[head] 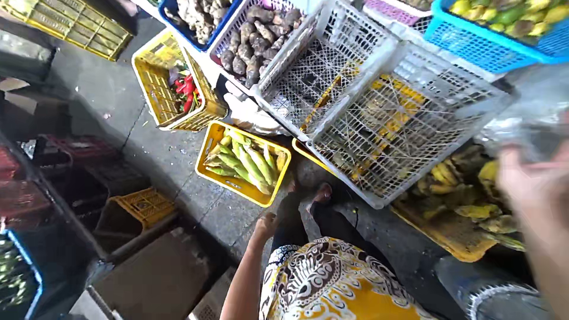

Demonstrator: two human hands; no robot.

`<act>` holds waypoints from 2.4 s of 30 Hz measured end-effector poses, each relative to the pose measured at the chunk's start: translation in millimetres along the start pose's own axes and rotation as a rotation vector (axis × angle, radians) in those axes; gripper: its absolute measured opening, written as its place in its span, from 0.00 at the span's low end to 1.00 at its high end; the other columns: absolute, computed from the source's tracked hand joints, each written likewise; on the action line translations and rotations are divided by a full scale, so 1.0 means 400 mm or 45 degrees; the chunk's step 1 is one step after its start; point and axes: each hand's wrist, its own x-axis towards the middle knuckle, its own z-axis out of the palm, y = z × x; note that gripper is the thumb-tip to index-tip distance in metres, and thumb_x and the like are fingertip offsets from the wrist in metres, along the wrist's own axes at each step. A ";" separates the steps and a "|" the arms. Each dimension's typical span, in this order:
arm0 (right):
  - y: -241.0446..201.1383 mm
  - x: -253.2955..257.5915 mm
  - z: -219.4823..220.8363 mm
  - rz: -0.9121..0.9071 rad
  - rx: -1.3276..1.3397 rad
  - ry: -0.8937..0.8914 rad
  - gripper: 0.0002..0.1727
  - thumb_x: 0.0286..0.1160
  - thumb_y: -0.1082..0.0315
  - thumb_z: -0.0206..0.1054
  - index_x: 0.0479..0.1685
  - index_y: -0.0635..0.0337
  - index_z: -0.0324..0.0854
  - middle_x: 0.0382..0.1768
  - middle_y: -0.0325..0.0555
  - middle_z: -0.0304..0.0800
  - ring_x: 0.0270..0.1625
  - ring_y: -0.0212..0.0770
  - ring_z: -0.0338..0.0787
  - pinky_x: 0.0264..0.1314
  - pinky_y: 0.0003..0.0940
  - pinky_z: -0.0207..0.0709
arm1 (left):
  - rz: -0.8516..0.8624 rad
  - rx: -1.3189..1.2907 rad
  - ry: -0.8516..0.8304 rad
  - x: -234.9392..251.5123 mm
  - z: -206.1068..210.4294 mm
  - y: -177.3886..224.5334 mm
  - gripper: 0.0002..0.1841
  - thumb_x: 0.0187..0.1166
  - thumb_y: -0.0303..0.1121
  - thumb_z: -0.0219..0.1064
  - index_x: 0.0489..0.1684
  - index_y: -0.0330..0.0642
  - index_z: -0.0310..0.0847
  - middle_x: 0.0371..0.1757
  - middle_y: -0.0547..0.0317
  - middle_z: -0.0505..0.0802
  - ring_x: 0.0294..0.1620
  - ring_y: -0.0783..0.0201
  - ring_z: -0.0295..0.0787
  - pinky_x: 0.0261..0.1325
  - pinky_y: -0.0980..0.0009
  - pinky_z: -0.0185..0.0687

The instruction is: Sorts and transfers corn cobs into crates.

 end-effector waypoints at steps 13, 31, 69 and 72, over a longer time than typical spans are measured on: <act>-0.145 -0.277 0.598 0.325 -0.254 -1.024 0.47 0.75 0.52 0.74 0.90 0.67 0.58 0.83 0.72 0.67 0.85 0.71 0.67 0.86 0.67 0.58 | -0.092 -0.180 -0.078 0.215 -0.019 -0.140 0.22 0.92 0.39 0.55 0.76 0.33 0.77 0.72 0.36 0.86 0.76 0.44 0.81 0.81 0.47 0.69; -0.148 -0.302 0.653 0.388 -0.346 -0.646 0.18 0.80 0.71 0.66 0.66 0.65 0.85 0.56 0.72 0.90 0.57 0.77 0.89 0.55 0.79 0.75 | -0.434 -0.581 0.518 0.763 -0.183 -0.118 0.42 0.80 0.42 0.72 0.87 0.27 0.55 0.79 0.24 0.74 0.81 0.35 0.73 0.80 0.44 0.71; -0.597 -0.392 0.102 -0.305 0.319 -0.270 0.40 0.54 0.48 0.80 0.73 0.53 0.81 0.61 0.54 0.90 0.64 0.53 0.88 0.64 0.51 0.84 | 1.963 -0.188 0.642 -0.427 -0.351 0.281 0.12 0.82 0.35 0.70 0.56 0.41 0.84 0.52 0.59 0.90 0.48 0.74 0.90 0.50 0.77 0.91; -0.591 -0.415 0.066 -0.353 0.299 -0.086 0.38 0.54 0.45 0.78 0.68 0.54 0.84 0.57 0.52 0.91 0.61 0.49 0.90 0.63 0.43 0.84 | 2.049 -0.039 0.623 -0.458 -0.357 0.298 0.11 0.84 0.36 0.68 0.52 0.37 0.88 0.52 0.55 0.90 0.52 0.75 0.89 0.55 0.79 0.89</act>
